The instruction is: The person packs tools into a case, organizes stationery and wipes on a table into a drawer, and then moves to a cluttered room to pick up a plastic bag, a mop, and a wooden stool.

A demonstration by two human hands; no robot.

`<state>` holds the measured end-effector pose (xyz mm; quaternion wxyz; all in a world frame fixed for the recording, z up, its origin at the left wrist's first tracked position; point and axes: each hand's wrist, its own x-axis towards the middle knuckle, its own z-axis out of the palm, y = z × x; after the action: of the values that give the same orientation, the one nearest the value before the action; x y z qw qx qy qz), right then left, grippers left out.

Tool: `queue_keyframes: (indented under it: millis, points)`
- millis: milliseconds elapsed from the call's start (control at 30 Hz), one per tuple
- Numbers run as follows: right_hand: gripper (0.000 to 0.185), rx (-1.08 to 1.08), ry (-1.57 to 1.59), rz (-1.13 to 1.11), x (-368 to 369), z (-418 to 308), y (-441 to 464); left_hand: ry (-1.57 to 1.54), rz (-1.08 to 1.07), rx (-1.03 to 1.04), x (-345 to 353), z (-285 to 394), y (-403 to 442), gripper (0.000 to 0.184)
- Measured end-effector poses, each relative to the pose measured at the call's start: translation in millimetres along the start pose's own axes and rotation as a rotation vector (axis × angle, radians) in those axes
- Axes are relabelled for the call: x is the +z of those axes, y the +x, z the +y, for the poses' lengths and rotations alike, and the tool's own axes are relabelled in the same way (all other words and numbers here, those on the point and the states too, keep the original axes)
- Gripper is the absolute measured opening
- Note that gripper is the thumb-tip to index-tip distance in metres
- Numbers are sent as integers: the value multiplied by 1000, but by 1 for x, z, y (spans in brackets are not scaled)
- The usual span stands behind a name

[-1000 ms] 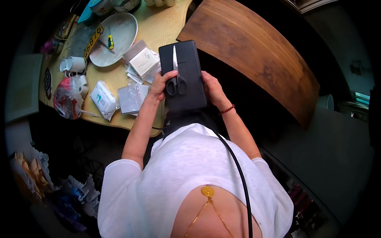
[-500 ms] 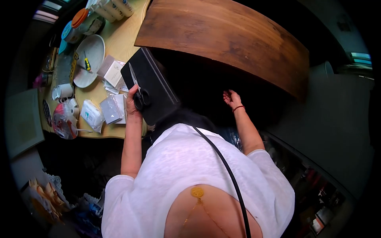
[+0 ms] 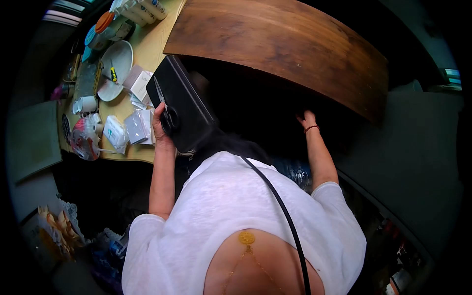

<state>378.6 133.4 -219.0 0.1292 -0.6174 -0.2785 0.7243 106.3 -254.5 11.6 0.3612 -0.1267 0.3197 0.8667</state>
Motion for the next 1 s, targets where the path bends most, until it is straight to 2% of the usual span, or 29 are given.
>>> queue_keyframes:
  millis: [133, 233, 300, 400, 533, 633, 767, 900, 1000]
  points:
    - [20, 14, -59, -47, 23, 4, 1, 26, 32, 58, -6, 5, -7, 29]
    - [18, 21, -110, -47, 28, 8, -7, -6, 69, 50, 14, 0, -25, 29]
    - [18, 11, -313, -21, 24, 21, 0, 11, 87, 76, 11, -1, -30, 30]
    - [19, 90, -365, -8, 18, 37, -7, 15, 118, 77, 14, -6, -35, 30]
    - [14, 109, -418, -4, -6, 42, -18, 8, 93, 45, 25, -15, -38, 30]
    - [14, 11, -589, 56, -43, 46, -19, 3, 53, -9, 23, -21, -36, 31]
    - [14, 42, -361, 174, -80, 35, -40, 44, -39, -55, 18, -25, -22, 34]
    - [19, -16, -19, 164, -105, 24, -65, 35, -166, -131, 25, -22, -19, 36]
    - [18, -59, 67, 173, -112, 24, -76, 11, -197, -172, 19, -16, -18, 36]
